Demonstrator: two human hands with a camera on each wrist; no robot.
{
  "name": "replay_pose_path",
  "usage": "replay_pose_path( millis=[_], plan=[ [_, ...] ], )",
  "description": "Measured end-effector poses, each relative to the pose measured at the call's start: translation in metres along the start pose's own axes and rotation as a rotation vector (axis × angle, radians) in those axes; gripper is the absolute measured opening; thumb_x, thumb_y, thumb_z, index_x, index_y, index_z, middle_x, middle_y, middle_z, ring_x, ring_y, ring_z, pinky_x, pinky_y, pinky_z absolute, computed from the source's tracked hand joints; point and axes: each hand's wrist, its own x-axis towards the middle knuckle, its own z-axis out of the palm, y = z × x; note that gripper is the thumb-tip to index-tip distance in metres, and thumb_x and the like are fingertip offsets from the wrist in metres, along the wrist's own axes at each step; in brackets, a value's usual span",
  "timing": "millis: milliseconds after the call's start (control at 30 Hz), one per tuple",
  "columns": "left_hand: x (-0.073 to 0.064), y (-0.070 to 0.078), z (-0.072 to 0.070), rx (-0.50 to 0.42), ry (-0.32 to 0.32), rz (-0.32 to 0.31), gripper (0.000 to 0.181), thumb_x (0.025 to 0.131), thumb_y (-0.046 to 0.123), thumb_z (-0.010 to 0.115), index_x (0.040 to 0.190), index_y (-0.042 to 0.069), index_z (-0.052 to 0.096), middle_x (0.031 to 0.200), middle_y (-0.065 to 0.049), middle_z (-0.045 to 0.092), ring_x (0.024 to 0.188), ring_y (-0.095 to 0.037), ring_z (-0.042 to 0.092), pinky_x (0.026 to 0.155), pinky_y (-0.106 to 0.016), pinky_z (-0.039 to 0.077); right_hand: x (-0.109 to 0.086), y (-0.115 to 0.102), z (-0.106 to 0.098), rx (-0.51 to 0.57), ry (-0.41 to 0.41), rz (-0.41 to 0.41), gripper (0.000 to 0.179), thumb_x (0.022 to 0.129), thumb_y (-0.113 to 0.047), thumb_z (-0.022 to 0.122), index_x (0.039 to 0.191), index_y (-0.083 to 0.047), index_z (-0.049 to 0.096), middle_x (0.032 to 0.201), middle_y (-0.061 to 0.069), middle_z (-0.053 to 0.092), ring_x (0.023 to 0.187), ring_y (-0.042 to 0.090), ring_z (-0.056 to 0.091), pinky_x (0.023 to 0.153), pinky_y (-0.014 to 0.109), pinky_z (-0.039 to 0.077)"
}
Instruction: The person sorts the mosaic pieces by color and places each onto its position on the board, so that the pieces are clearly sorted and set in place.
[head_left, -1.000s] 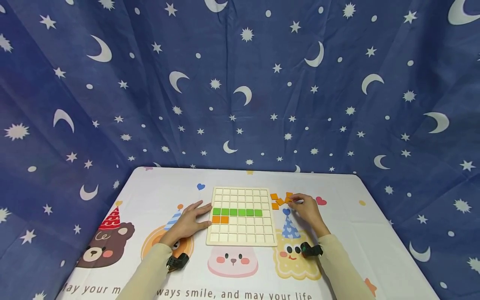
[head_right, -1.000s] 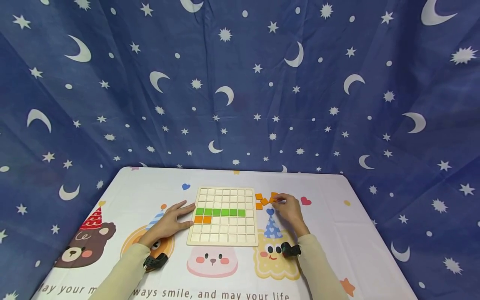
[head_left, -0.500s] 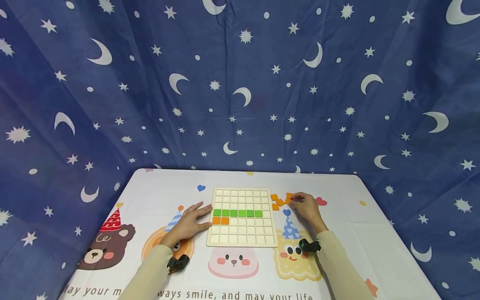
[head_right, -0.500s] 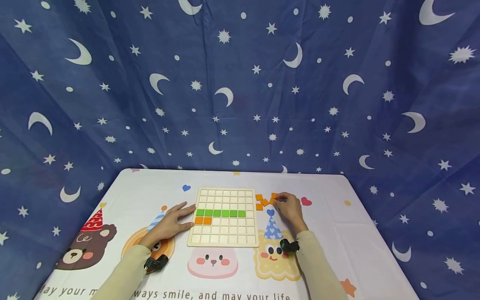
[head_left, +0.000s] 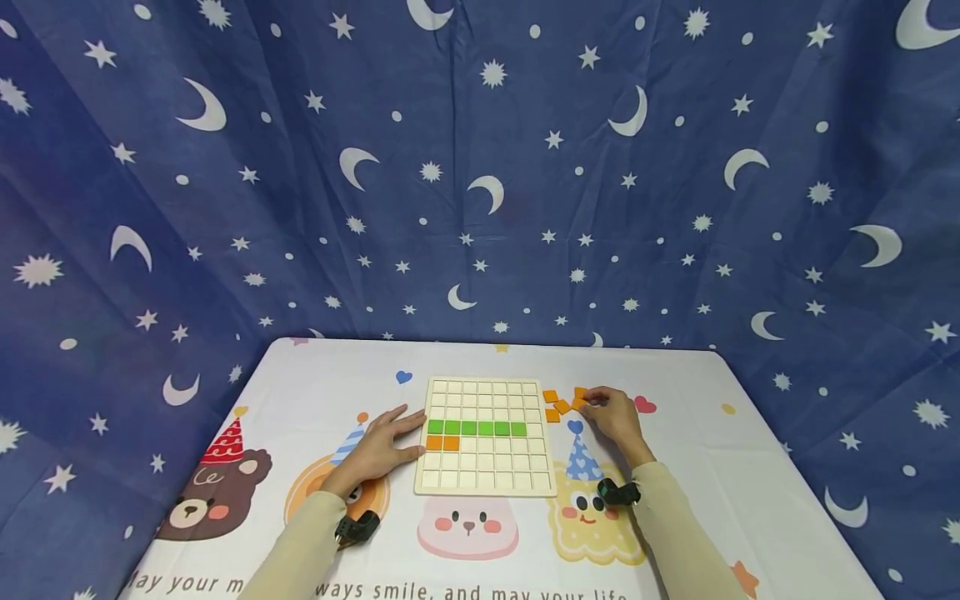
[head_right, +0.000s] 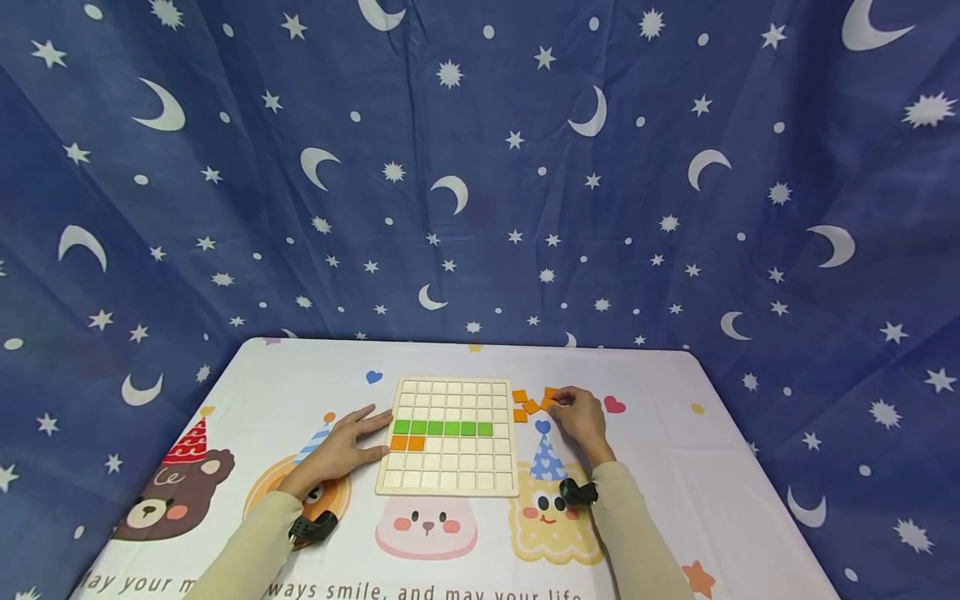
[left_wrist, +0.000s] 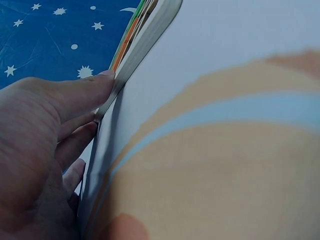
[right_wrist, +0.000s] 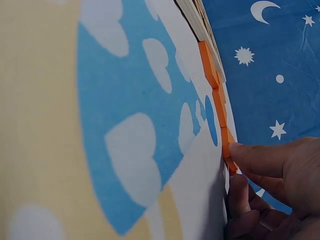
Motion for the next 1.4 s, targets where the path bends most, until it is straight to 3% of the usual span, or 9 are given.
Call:
replay_pose_path(
  millis=[233,567,833,1100,1400],
  plan=[
    [0.0,0.001,-0.001,0.014,-0.006,-0.006,0.064,0.087,0.037,0.074,0.145,0.023,0.051,0.158,-0.002,0.038,0.151,-0.038,0.02,0.116,-0.067,0.019,-0.001,-0.002,0.001,0.014,-0.013,0.039,0.029,0.086,-0.014,0.075,0.112,-0.002,0.07,0.108,0.018,0.069,0.092,0.029,0.06,0.089,0.042,0.052],
    [-0.002,0.0,-0.001,0.016,-0.009,-0.008,0.064,0.087,0.036,0.074,0.145,0.023,0.051,0.159,-0.005,0.036,0.15,-0.039,0.02,0.116,-0.067,0.02,-0.003,0.002,0.001,-0.002,0.032,-0.025,0.02,0.083,-0.01,0.077,0.101,-0.004,0.07,0.091,0.012,0.068,0.081,0.023,0.058,0.073,0.031,0.043],
    [-0.001,0.001,0.0,0.012,-0.004,0.015,0.063,0.087,0.037,0.074,0.145,0.021,0.052,0.157,-0.004,0.04,0.15,-0.04,0.02,0.116,-0.068,0.018,-0.009,0.001,0.0,0.038,0.025,-0.005,0.015,0.086,-0.007,0.072,0.101,-0.005,0.069,0.092,0.012,0.067,0.08,0.024,0.057,0.069,0.025,0.047],
    [0.0,0.0,0.0,0.019,-0.005,0.004,0.064,0.087,0.038,0.074,0.145,0.021,0.052,0.158,-0.004,0.038,0.15,-0.04,0.02,0.116,-0.067,0.018,-0.016,-0.01,0.0,0.043,0.03,-0.066,0.014,0.086,-0.009,0.073,0.099,-0.006,0.069,0.092,0.012,0.068,0.073,0.021,0.057,0.058,0.023,0.045],
    [0.0,-0.001,0.0,0.019,-0.007,0.007,0.063,0.087,0.036,0.074,0.144,0.021,0.052,0.157,-0.001,0.04,0.151,-0.038,0.02,0.117,-0.067,0.018,-0.023,-0.029,0.002,0.093,0.004,-0.122,0.013,0.085,-0.009,0.074,0.097,-0.007,0.071,0.091,0.01,0.07,0.075,0.019,0.059,0.068,0.025,0.048]
  ],
)
